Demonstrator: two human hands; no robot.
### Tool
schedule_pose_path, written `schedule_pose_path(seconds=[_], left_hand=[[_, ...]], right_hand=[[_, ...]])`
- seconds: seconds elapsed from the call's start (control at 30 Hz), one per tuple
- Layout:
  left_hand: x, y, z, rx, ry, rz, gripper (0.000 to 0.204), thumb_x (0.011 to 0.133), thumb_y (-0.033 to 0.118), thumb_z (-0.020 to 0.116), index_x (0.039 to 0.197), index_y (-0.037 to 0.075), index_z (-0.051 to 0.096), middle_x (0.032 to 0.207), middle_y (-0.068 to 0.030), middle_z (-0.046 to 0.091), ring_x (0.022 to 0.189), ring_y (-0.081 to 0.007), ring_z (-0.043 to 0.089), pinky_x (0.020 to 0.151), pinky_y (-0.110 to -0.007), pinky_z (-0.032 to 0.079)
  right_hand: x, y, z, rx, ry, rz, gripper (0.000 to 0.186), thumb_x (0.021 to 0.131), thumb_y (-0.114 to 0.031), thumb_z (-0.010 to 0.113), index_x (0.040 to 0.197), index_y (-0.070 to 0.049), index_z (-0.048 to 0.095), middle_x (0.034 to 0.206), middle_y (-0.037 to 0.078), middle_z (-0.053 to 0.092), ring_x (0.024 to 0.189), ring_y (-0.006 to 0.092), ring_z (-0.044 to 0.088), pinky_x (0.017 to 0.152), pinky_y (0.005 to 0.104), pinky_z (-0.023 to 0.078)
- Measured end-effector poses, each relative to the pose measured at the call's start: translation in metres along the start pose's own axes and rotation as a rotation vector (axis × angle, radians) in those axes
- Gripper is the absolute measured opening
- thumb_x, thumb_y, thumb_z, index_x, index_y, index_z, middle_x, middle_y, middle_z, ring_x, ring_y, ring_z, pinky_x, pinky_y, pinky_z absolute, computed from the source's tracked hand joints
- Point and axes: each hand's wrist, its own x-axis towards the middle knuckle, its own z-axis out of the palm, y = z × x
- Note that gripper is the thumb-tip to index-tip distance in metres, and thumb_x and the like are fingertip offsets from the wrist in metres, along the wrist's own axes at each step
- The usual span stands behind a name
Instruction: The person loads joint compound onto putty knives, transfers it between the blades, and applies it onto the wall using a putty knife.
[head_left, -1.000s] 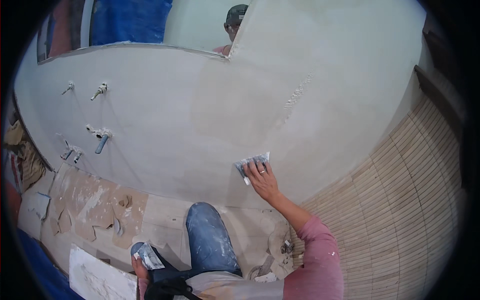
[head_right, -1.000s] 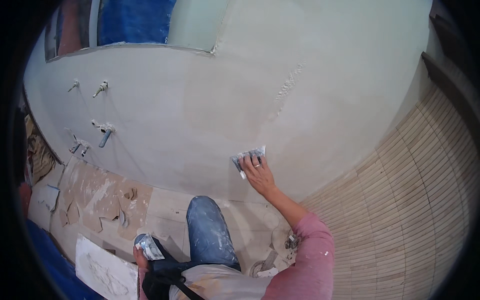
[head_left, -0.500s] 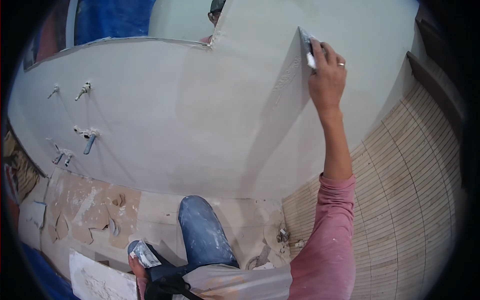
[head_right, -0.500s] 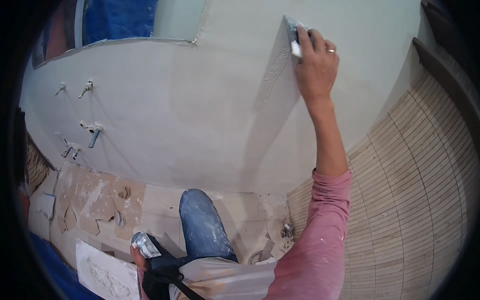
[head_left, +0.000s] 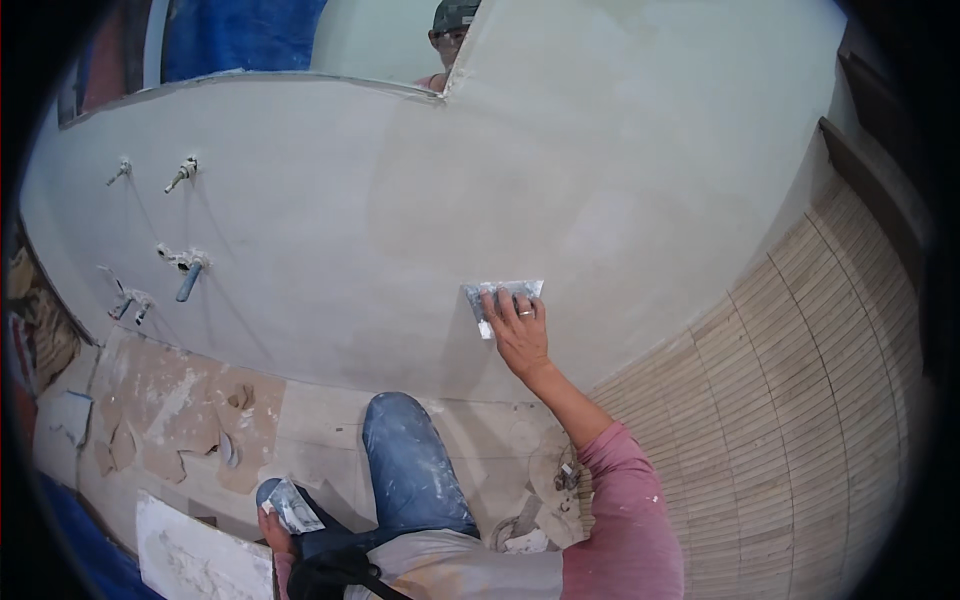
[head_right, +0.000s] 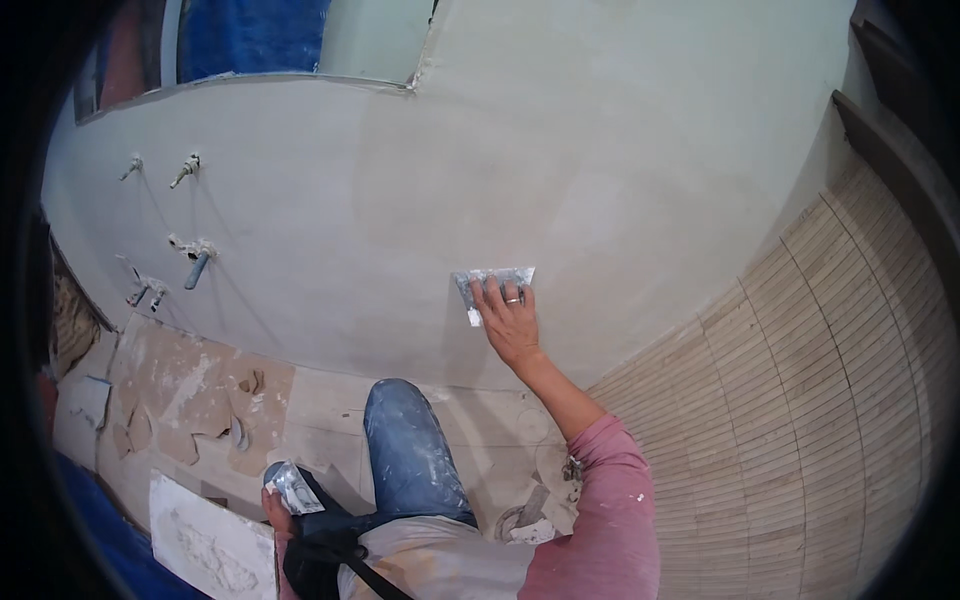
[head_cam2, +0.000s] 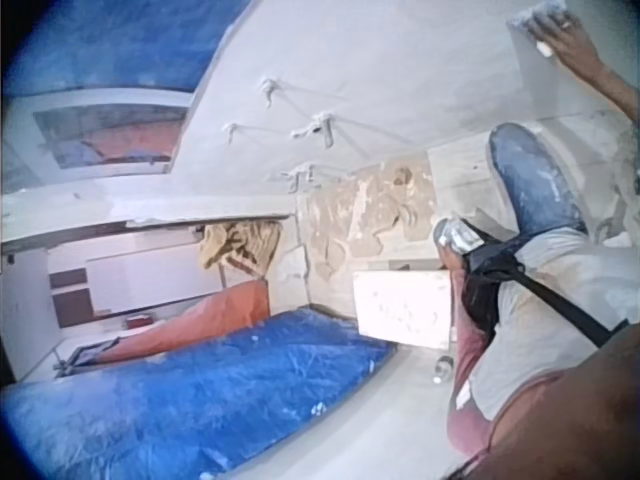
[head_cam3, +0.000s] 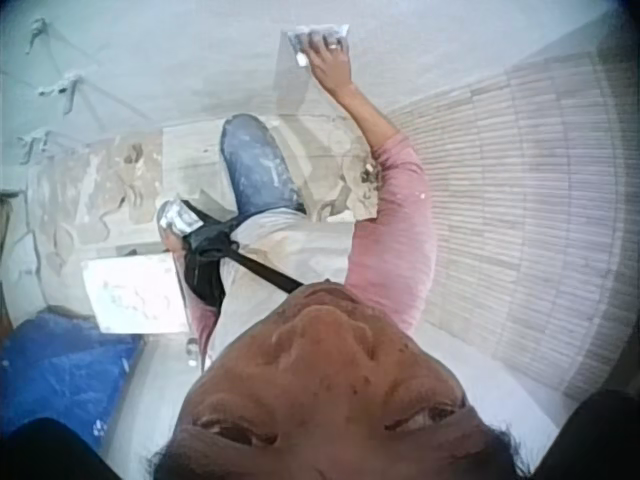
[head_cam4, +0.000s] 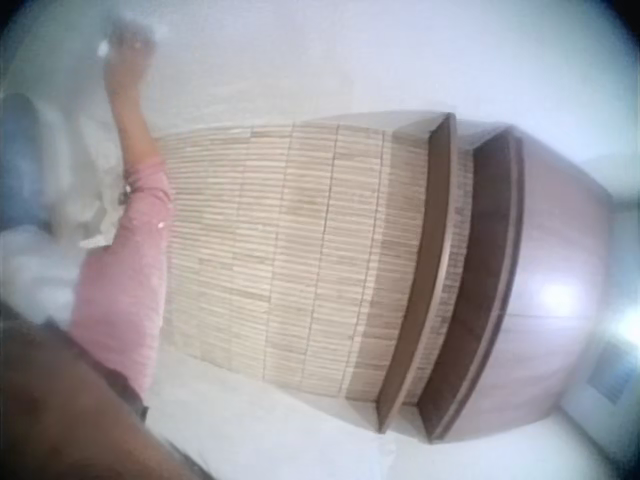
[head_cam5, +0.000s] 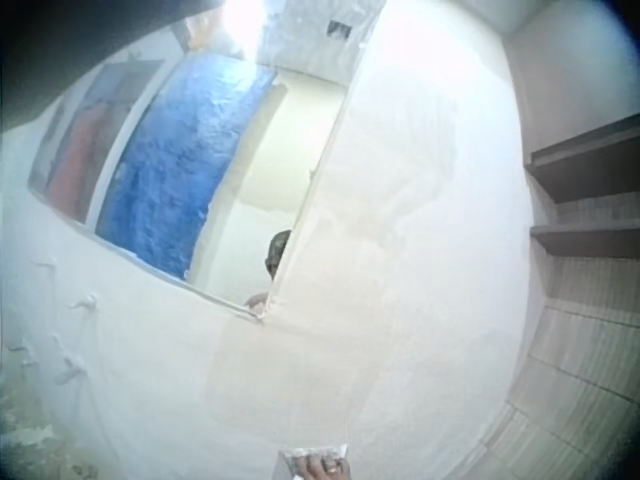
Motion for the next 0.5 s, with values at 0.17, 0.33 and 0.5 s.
schedule_pose_path(seconds=[0.17, 0.33, 0.5], left_hand=[[0.001, -0.003, -0.008, -0.018, -0.021, 0.001, 0.045, 0.098, 0.016, 0.048, 0.139, -0.002, 0.044, 0.130, -0.0147, 0.054, 0.115, -0.0231, 0.054, 0.099, -0.034, 0.043], [-0.001, 0.005, 0.001, -0.035, -0.097, -0.011, 0.046, 0.097, 0.016, 0.048, 0.139, -0.002, 0.044, 0.131, -0.0149, 0.054, 0.116, -0.0234, 0.054, 0.100, -0.035, 0.042], [0.005, 0.001, -0.013, 0.071, 0.008, 0.023, 0.046, 0.096, 0.017, 0.049, 0.137, -0.002, 0.045, 0.127, -0.0151, 0.056, 0.113, -0.0237, 0.056, 0.097, -0.034, 0.044]], right_hand=[[0.033, 0.022, -0.051, 0.204, -0.153, 0.171, 0.045, 0.081, -0.007, 0.059, 0.125, -0.016, 0.060, 0.117, 0.007, 0.058, 0.101, 0.0269, 0.057, 0.084, 0.0440, 0.045], [0.146, 0.121, -0.135, -0.100, 0.402, 0.273, 0.043, 0.079, -0.002, 0.063, 0.120, -0.017, 0.065, 0.115, 0.006, 0.062, 0.099, 0.0287, 0.060, 0.075, 0.0408, 0.049], [0.234, 0.164, -0.157, -0.128, 0.562, 0.283, 0.049, 0.076, 0.001, 0.062, 0.121, -0.020, 0.063, 0.115, 0.006, 0.062, 0.099, 0.0319, 0.059, 0.078, 0.0443, 0.049]])
